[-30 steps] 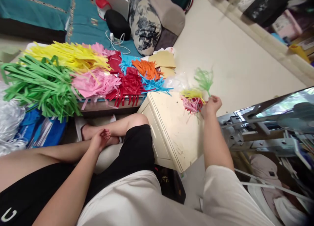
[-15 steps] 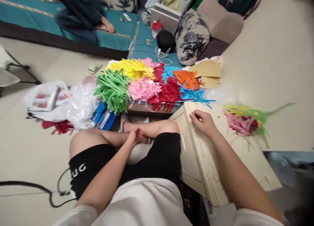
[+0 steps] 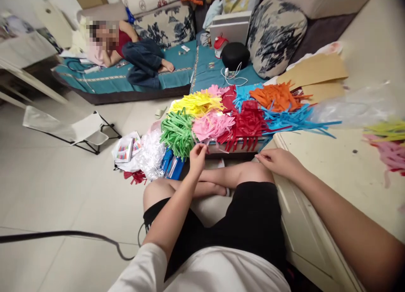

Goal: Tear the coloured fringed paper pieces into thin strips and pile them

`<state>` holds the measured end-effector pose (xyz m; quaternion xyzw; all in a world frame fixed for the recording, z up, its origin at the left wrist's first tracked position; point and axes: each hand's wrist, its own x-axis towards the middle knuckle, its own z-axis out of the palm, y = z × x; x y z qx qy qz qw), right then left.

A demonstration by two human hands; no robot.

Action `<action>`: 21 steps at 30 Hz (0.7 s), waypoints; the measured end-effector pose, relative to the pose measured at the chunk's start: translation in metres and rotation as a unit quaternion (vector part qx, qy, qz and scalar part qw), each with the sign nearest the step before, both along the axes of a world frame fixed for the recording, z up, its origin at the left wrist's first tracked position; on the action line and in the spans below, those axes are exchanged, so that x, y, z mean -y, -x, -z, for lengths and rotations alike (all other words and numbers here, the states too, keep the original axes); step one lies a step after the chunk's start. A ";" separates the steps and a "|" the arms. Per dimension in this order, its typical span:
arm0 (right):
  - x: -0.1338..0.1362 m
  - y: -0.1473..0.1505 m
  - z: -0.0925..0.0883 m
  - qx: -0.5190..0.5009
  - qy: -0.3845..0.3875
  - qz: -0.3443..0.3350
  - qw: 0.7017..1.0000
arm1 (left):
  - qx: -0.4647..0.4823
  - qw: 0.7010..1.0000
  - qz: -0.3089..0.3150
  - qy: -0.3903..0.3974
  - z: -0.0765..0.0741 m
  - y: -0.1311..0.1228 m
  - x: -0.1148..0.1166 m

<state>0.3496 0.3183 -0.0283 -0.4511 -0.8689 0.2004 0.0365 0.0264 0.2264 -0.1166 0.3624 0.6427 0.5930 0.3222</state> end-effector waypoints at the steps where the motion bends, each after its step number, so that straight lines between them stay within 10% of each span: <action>1: 0.000 0.001 0.001 0.000 -0.002 0.000 1.000 | -0.054 0.999 0.003 -0.007 -0.014 0.011 -0.017; 10: -0.008 0.006 0.021 -0.034 0.031 -0.010 0.999 | -0.477 0.870 0.084 0.090 -0.089 0.080 -0.165; 21: -0.013 0.002 0.040 -0.064 0.038 0.000 0.997 | -0.628 0.723 0.104 0.269 -0.086 0.118 -0.245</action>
